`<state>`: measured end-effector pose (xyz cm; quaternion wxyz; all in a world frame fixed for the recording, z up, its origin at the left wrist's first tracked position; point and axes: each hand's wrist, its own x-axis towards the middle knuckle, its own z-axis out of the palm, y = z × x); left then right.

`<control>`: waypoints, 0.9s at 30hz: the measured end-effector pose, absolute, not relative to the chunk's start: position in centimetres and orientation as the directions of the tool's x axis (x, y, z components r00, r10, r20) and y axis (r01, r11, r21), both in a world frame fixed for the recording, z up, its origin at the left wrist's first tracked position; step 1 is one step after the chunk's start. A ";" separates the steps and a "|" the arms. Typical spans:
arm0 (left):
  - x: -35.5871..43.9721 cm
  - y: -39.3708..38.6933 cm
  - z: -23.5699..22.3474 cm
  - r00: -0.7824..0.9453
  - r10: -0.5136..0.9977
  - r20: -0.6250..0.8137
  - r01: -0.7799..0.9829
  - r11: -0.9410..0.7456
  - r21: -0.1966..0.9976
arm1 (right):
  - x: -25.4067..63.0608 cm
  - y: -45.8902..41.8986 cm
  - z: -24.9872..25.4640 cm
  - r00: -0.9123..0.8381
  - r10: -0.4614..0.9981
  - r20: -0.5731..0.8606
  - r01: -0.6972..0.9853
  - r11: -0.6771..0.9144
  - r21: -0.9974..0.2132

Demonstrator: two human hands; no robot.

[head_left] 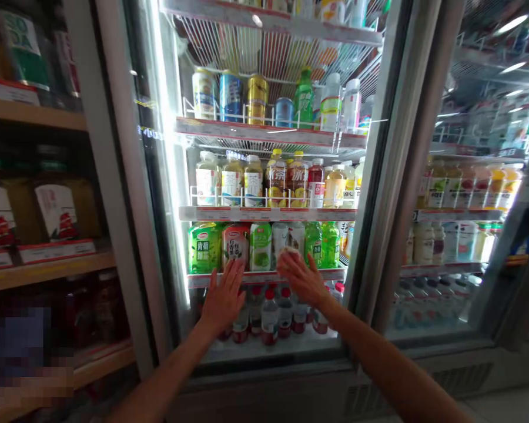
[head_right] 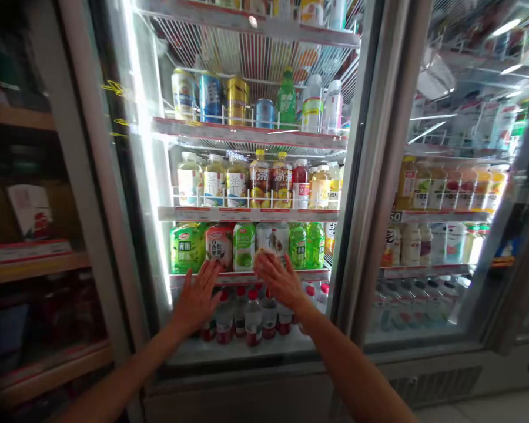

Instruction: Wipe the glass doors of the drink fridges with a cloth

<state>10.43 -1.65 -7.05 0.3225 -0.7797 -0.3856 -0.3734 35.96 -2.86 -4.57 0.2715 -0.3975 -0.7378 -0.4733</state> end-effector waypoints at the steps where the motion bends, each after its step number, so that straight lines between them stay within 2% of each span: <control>1: 9.8 -1.6 -7.0 0.402 0.375 0.835 0.856 -0.477 -0.198 | 35.6 -2.7 -3.3 -0.437 0.330 0.837 0.899 0.192 0.393; 2: 9.2 -1.5 -6.9 0.383 0.383 0.841 0.868 -0.461 -0.185 | 35.1 -2.4 -2.1 -0.304 0.308 0.901 0.952 0.138 0.274; 3: 8.7 -1.5 -6.8 0.370 0.387 0.845 0.876 -0.447 -0.179 | 34.5 -2.2 -1.3 -0.228 0.290 0.929 0.973 0.110 0.204; 4: 8.2 -1.5 -6.8 0.363 0.390 0.846 0.882 -0.438 -0.176 | 33.8 -2.0 -1.0 -0.220 0.288 0.932 0.974 0.112 0.195; 5: 7.8 -1.6 -6.9 0.364 0.393 0.844 0.883 -0.434 -0.178 | 33.1 -1.9 -1.5 -0.291 0.296 0.910 0.955 0.148 0.257; 6: 7.4 -1.7 -7.0 0.369 0.397 0.841 0.882 -0.433 -0.183 | 32.5 -1.9 -2.4 -0.424 0.311 0.851 0.903 0.215 0.371; 8: 6.5 -2.0 -7.5 0.385 0.403 0.830 0.878 -0.436 -0.196 | 31.6 -2.1 -4.6 -0.681 0.308 0.665 0.730 0.359 0.582; 10: 5.7 -2.2 -7.8 0.391 0.406 0.826 0.879 -0.430 -0.205 | 31.2 -2.2 -5.7 -0.757 0.304 0.578 0.652 0.412 0.637; 11: 5.4 -2.3 -7.9 0.386 0.413 0.825 0.884 -0.422 -0.203 | 31.2 -2.2 -5.6 -0.721 0.318 0.616 0.691 0.392 0.607; 13: 4.9 -2.4 -8.0 0.365 0.433 0.824 0.895 -0.406 -0.183 | 31.1 -2.0 -4.7 -0.533 0.341 0.775 0.844 0.288 0.453; 15: 4.5 -2.5 -8.0 0.347 0.455 0.820 0.903 -0.399 -0.161 | 30.8 -2.0 -4.5 -0.398 0.330 0.856 0.915 0.214 0.343; 17: 4.3 -2.6 -8.2 0.357 0.461 0.812 0.900 -0.403 -0.167 | 30.2 -2.2 -5.5 -0.511 0.322 0.797 0.857 0.266 0.442; 19: 4.0 -2.6 -8.4 0.376 0.462 0.803 0.895 -0.405 -0.186 | 29.5 -2.5 -6.7 -0.695 0.306 0.651 0.717 0.365 0.594; 20: 3.8 -2.5 -8.5 0.379 0.462 0.802 0.896 -0.401 -0.191 | 29.3 -2.5 -7.0 -0.735 0.303 0.606 0.676 0.392 0.624; 22: 3.2 -2.4 -8.5 0.360 0.466 0.808 0.906 -0.380 -0.185 | 28.7 -2.3 -6.3 -0.679 0.337 0.652 0.732 0.368 0.573; 25: 2.4 -2.1 -8.4 0.313 0.475 0.823 0.925 -0.351 -0.149 | 27.6 -1.6 -4.3 -0.424 0.359 0.831 0.903 0.239 0.357; 26: 2.2 -2.0 -8.3 0.303 0.478 0.825 0.927 -0.348 -0.139 | 27.1 -1.5 -4.2 -0.400 0.349 0.847 0.913 0.230 0.337; 27: 1.9 -2.0 -8.4 0.301 0.482 0.823 0.927 -0.349 -0.135 | 26.6 -1.4 -4.3 -0.436 0.332 0.836 0.896 0.249 0.368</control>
